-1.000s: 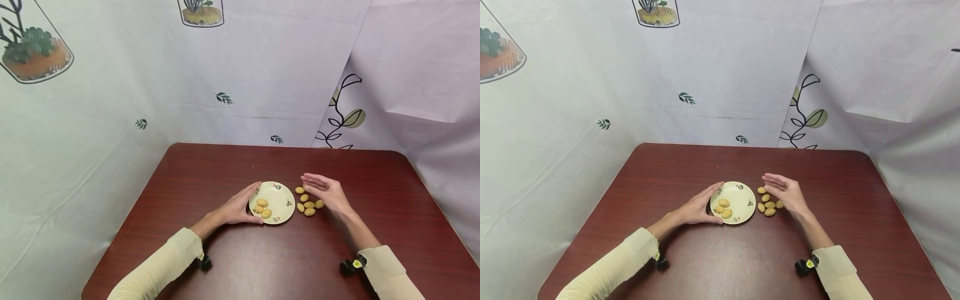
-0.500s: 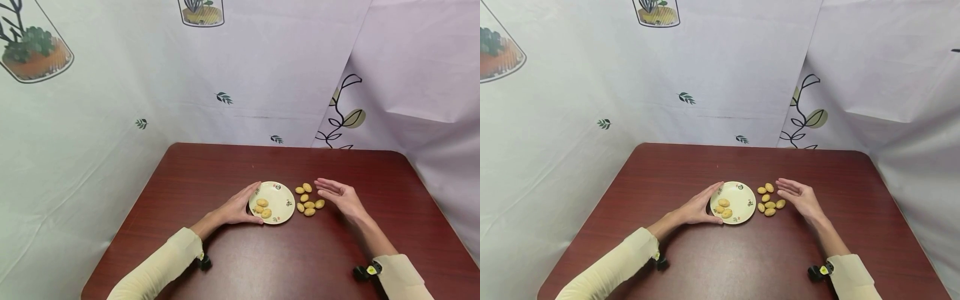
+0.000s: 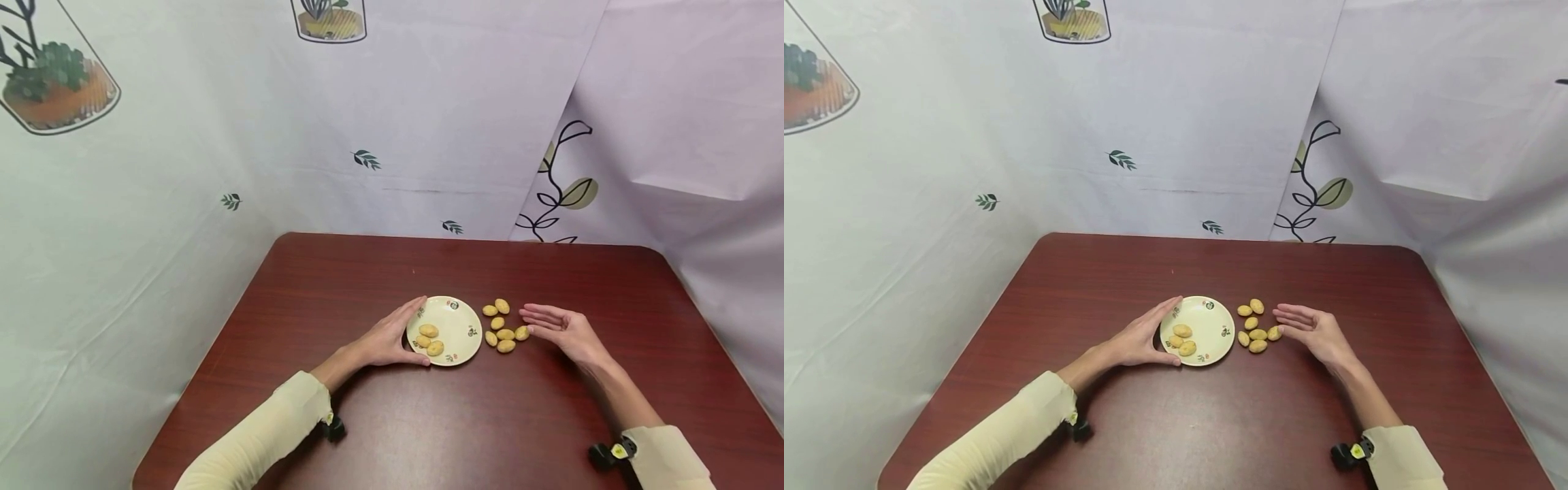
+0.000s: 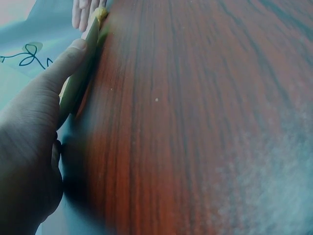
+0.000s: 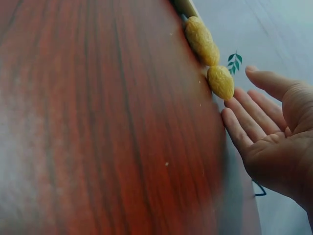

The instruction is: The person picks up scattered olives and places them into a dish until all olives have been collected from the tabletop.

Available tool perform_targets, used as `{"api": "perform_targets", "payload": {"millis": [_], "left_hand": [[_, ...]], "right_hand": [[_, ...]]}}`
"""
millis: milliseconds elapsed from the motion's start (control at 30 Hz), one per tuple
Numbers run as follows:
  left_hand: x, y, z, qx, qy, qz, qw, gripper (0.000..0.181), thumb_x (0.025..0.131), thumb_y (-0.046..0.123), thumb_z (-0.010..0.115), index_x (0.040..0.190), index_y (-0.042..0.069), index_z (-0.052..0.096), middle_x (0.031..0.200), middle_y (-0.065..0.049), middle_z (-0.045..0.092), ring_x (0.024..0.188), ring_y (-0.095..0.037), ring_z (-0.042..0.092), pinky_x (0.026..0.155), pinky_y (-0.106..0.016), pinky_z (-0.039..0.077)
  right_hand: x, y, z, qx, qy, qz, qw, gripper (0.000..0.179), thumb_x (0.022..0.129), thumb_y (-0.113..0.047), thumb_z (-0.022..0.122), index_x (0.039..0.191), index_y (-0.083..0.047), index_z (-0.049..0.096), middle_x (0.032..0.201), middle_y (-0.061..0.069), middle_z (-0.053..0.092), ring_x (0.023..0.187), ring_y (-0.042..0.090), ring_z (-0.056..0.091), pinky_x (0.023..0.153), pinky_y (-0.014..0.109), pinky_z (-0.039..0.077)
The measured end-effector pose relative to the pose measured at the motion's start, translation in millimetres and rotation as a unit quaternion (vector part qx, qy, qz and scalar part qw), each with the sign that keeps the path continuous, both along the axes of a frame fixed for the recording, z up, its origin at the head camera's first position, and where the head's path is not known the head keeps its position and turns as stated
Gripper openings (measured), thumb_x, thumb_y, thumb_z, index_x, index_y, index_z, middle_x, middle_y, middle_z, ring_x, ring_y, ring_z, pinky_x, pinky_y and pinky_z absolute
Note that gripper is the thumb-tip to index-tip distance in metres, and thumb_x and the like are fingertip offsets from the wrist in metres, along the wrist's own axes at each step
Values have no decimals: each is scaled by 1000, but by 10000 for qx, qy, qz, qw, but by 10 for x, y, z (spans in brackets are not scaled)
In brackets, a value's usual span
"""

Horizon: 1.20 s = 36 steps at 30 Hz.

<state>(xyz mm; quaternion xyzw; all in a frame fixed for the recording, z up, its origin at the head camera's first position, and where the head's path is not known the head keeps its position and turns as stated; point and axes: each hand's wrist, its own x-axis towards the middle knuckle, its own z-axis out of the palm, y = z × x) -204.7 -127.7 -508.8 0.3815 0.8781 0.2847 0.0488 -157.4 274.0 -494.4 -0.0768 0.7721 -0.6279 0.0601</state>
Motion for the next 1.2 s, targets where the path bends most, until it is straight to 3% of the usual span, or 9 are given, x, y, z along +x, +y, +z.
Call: {"api": "perform_targets", "payload": {"millis": [767, 1200], "left_hand": [[-4, 3, -10, -33, -31, 27, 10000, 127, 80, 54, 92, 171, 7, 16, 175, -9, 24, 160, -23, 24, 125, -47, 29], [-16, 0, -22, -106, -28, 24, 9999, 128, 80, 56, 91, 171, 7, 14, 175, -8, 23, 160, -20, 23, 126, -44, 27]], "right_hand": [[11, -20, -23, 659, 808, 382, 9938, 42, 93, 6, 77, 132, 16, 65, 127, 34, 68, 110, 2, 71, 85, 17, 57], [-8, -50, -11, 1115, 934, 161, 9892, 34, 93, 1, 80, 125, 11, 72, 118, 26, 75, 103, 11, 75, 82, 16, 57]]}}
